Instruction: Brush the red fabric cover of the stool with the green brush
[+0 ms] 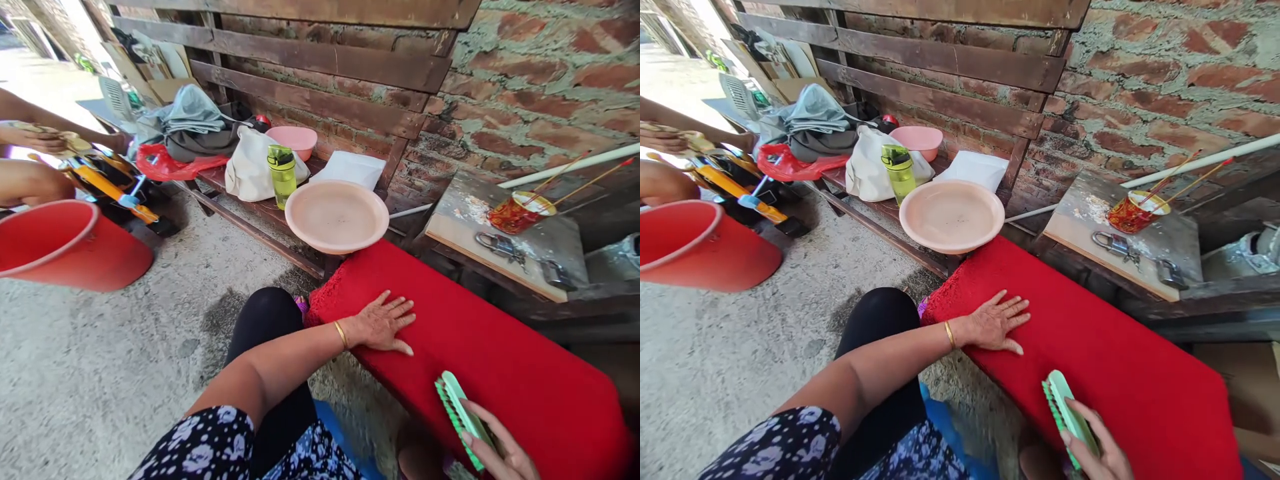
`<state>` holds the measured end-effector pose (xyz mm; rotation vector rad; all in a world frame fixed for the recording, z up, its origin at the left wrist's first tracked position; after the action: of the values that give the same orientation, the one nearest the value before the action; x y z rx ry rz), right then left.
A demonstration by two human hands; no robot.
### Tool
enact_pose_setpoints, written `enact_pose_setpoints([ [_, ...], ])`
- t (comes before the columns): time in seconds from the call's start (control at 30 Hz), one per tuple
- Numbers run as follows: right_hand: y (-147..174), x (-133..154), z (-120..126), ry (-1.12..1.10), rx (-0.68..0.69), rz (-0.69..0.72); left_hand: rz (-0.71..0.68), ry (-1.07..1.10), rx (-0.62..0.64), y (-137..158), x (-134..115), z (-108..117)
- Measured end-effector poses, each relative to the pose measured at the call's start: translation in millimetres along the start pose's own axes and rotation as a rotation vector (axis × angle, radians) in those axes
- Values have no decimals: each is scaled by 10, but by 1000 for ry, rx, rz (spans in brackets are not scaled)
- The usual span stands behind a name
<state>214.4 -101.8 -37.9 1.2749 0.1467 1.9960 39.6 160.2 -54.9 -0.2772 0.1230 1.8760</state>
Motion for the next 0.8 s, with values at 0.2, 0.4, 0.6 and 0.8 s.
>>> enact_pose_setpoints([
  [0.2,-336,675,-106,264,-143,188,297,-38,-98,77,432,173],
  [0.4,-707,1512,-688,594,-38,412,386,-21,-42,107,634,183],
  [0.6,-638,1190,-262,748,12,310,381,-29,-36,93,591,185],
  [0.8,-312,253,1056,840,-245,47,395,-26,-25,66,606,160],
])
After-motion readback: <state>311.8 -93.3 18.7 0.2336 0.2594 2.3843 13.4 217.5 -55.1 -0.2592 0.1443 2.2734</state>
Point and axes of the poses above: each hand's wrist, its own y-axis away from the middle knuckle, its own z-axis out of the back of the hand, x = y × z, the point moved 3 cm from there along -y, towards the middle knuckle, and after that the axes turned 1 degree about x, right-handed, at the moved point
